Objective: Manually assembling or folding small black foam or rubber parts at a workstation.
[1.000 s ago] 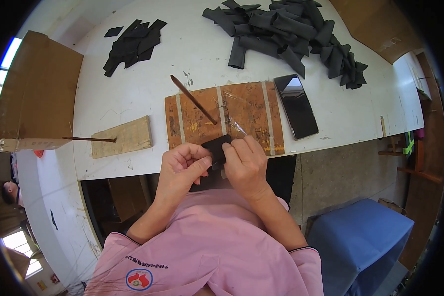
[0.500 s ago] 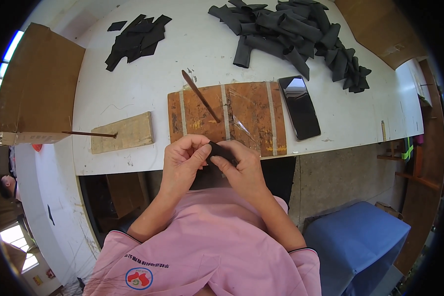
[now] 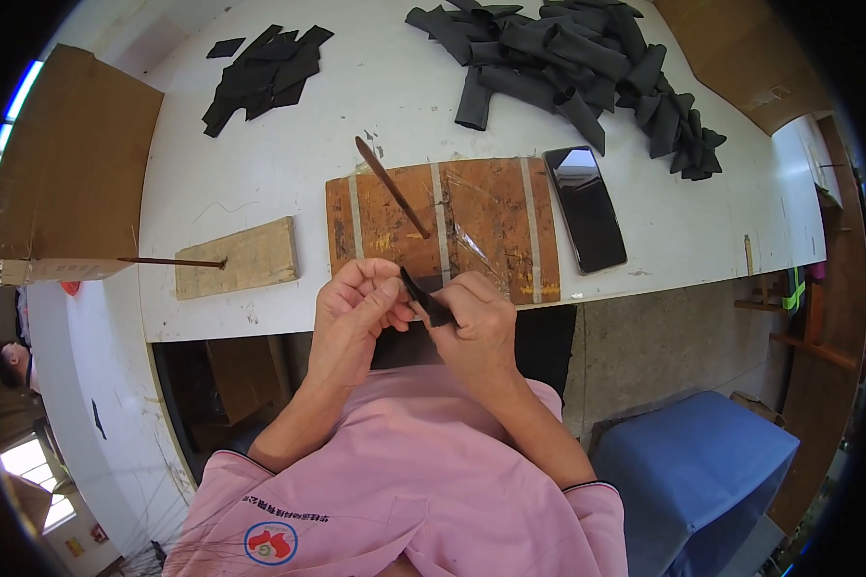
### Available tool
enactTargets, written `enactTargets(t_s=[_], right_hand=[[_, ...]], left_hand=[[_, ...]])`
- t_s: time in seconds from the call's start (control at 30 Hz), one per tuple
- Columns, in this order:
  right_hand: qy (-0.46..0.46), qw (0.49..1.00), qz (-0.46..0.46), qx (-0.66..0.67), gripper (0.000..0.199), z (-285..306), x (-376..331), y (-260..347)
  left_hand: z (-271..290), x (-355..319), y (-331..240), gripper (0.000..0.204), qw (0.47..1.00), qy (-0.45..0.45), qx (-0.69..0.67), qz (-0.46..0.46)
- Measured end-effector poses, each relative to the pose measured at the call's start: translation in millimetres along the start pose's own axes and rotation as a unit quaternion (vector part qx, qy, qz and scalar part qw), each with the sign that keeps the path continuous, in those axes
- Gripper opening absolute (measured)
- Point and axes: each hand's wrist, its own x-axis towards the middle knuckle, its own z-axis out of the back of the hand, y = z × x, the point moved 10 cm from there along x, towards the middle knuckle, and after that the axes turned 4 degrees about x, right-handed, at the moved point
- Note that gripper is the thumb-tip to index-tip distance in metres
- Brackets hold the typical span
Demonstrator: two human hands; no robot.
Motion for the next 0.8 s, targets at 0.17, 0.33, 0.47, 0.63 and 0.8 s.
enactTargets(t_s=[0.17, 0.33, 0.47, 0.63, 0.8], right_hand=[[-0.002, 0.999, 0.031, -0.017, 0.016, -0.9, -1.7, -0.6], [-0.004, 0.994, 0.091, -0.064, 0.021, -2.7, -4.7, 5.4], [0.008, 0.97, 0.18, -0.165, 0.022, -8.0, -12.0, 22.7], [0.064, 0.995, 0.064, -0.03, 0.032, -6.4, -2.2, 8.5], [0.063, 0.994, -0.017, 0.093, 0.035, -1.9, 2.3, -1.6]], left_hand=[[-4.1, -10.1, -4.9, 0.015, 0.999, 0.002, -0.043, 0.005], [-2.6, -9.3, 0.7, 0.011, 0.999, 0.01, -0.023, 0.03], [3.7, -1.9, 7.9, 0.008, 0.999, 0.021, 0.021, 0.037], [8.0, 1.3, -6.4, 0.004, 0.986, -0.025, 0.161, -0.03], [-16.7, -14.9, -45.9, 0.006, 0.914, -0.014, 0.319, -0.249]])
